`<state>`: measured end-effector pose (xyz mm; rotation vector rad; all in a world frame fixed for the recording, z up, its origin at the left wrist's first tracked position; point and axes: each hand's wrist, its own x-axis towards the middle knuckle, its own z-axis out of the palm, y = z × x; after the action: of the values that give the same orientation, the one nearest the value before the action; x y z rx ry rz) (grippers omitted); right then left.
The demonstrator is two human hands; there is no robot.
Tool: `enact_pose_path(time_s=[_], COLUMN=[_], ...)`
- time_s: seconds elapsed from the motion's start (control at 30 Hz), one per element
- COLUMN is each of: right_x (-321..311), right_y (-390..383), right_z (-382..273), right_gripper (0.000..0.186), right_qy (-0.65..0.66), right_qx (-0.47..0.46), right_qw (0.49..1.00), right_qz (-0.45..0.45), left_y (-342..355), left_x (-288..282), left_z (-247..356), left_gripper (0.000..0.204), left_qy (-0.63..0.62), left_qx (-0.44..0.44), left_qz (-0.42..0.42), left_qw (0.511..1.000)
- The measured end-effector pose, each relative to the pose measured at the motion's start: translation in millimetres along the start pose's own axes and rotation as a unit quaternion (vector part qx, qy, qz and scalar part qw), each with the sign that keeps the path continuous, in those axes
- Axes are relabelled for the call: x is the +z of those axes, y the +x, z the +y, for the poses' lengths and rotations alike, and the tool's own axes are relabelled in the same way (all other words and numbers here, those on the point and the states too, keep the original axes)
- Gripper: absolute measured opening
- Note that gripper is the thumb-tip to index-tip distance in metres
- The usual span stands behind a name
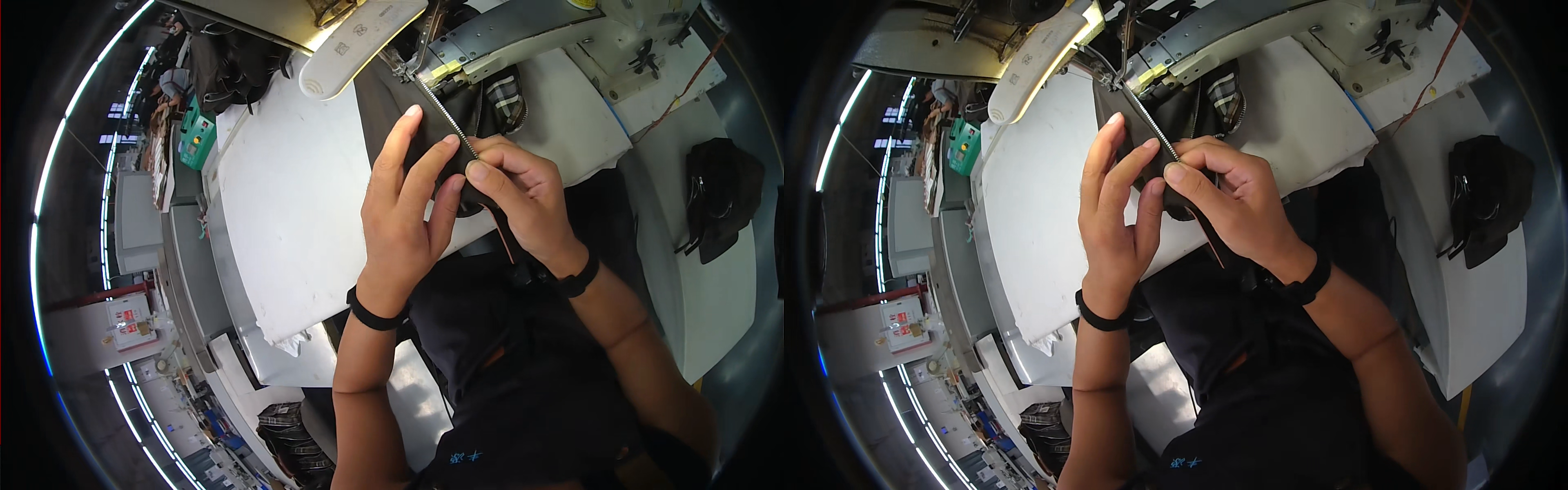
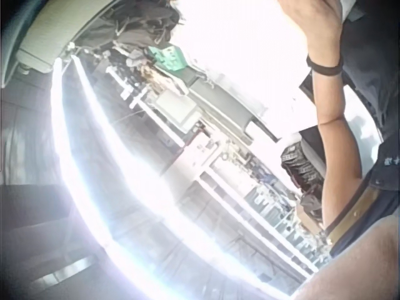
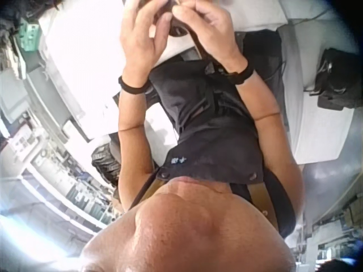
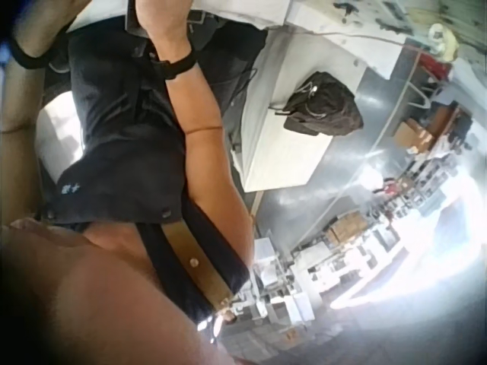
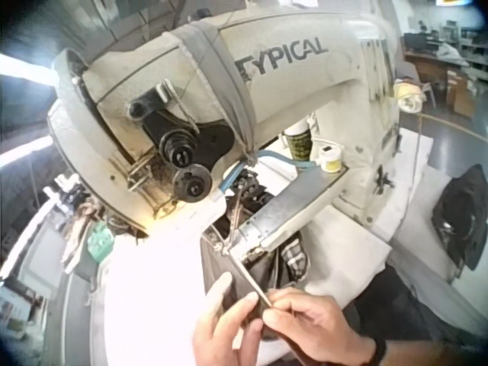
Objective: Operating an industrial sewing machine to construct a brown fabric bag and trimming excess thread with snips.
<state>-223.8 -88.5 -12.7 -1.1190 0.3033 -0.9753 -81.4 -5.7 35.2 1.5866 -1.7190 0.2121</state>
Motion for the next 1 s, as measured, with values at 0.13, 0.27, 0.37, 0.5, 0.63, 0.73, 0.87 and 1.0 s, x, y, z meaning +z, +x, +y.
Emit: enact_pose_path(time_s=[0.13, 0.27, 0.37, 0.5, 0.63, 0.73, 0.87, 1.0], right_x=[3, 5, 1, -6, -5, -4, -3, -2], right_y=[-1, -1, 1, 1, 4, 3, 3, 3], right_z=[-7, -7, -4, 4, 13, 12, 10, 12], right_gripper=[0.013, 0.012, 0.012, 0.012, 0.013, 0.014, 0.014, 0.014], right_qy=[0.005, 0.0, -0.021, -0.046, -0.103, -0.137, -0.149, -0.15], right_qx=[0.016, -0.002, -0.007, -0.008, -0.074, -0.09, -0.092, -0.109], right_qw=[1.0, 1.0, 1.0, 0.999, 0.992, 0.986, 0.984, 0.982], right_qz=[0.0, 0.0, -0.008, -0.024, -0.022, -0.019, -0.018, -0.019], left_y=[4, 8, 8, 8, 25, 35, 51, 54], left_x=[-8, -12, -10, -10, -1, 3, 0, -4], left_z=[1, -4, -7, -6, -16, -19, -33, -40], left_gripper=[0.037, 0.039, 0.041, 0.04, 0.027, 0.018, 0.016, 0.023], left_qy=[-0.055, 0.025, 0.045, 0.027, -0.031, -0.236, -0.387, -0.413], left_qx=[-0.045, 0.02, 0.038, 0.014, -0.021, -0.308, -0.413, -0.439], left_qz=[-0.023, -0.04, -0.039, -0.043, 0.075, 0.055, 0.005, -0.018], left_qw=[0.997, 0.999, 0.998, 0.999, 0.996, 0.92, 0.824, 0.798])
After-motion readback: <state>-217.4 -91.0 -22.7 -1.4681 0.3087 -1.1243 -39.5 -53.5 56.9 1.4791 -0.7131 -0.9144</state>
